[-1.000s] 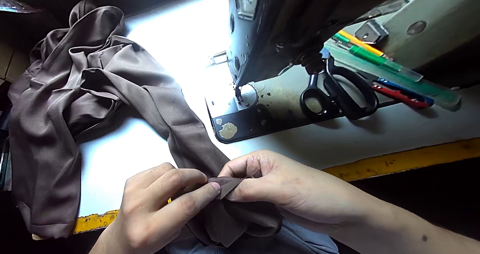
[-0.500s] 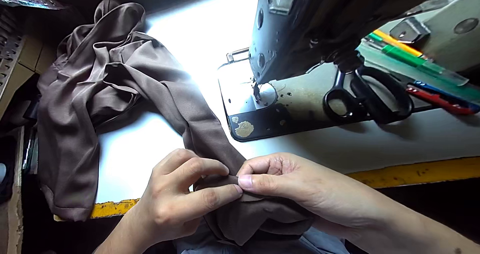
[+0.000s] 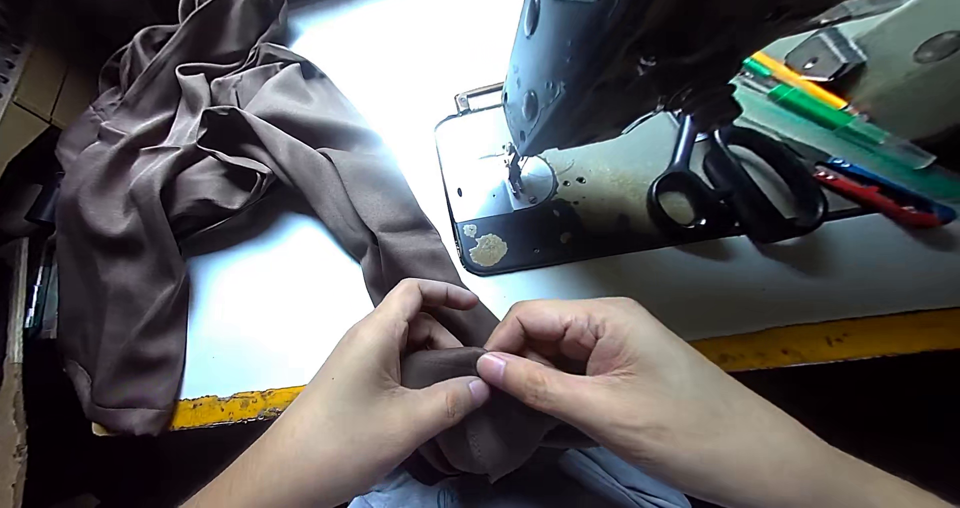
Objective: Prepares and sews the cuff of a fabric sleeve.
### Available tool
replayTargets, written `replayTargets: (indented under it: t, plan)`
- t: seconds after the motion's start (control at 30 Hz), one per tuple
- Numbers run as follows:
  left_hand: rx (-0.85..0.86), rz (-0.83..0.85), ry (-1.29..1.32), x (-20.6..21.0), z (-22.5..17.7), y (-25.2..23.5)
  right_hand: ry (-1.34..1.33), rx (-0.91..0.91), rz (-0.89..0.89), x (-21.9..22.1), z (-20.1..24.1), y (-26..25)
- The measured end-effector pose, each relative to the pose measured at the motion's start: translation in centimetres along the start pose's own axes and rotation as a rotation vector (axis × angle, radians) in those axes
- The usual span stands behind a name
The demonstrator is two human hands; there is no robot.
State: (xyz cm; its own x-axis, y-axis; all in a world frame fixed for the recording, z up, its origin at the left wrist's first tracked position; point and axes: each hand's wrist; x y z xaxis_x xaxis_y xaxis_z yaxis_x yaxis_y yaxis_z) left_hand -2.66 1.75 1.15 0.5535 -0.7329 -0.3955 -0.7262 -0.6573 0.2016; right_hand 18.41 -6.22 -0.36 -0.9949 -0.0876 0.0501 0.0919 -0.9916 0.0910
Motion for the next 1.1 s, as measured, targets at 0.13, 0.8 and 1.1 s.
replayTargets:
  t: [0.13, 0.8, 1.1]
  plan:
    - [0.023, -0.008, -0.016, -0.7, 0.0, -0.2, 0.389, -0.202, -0.006, -1.5, -0.8, 0.7]
    - [0.197, -0.022, -0.013, 0.1, -0.8, -0.4, -0.112, -0.067, 0.031, -1.3, 0.2, 1.0]
    - [0.123, 0.029, 0.259, 0.1, -0.8, -0.7, 0.046, -0.351, -0.06, -1.9, 0.0, 1.4]
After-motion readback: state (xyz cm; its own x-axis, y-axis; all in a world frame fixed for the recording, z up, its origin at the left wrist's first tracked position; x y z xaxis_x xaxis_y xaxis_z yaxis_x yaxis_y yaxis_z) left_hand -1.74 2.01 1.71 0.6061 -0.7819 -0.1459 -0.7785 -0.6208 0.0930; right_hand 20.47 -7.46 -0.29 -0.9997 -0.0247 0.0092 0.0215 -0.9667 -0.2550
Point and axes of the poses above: each hand's wrist, its own y-axis away from the middle knuckle, its own x-axis out of the palm, z = x × y, and after that the axes turned 12 degrees about -y, right-handed
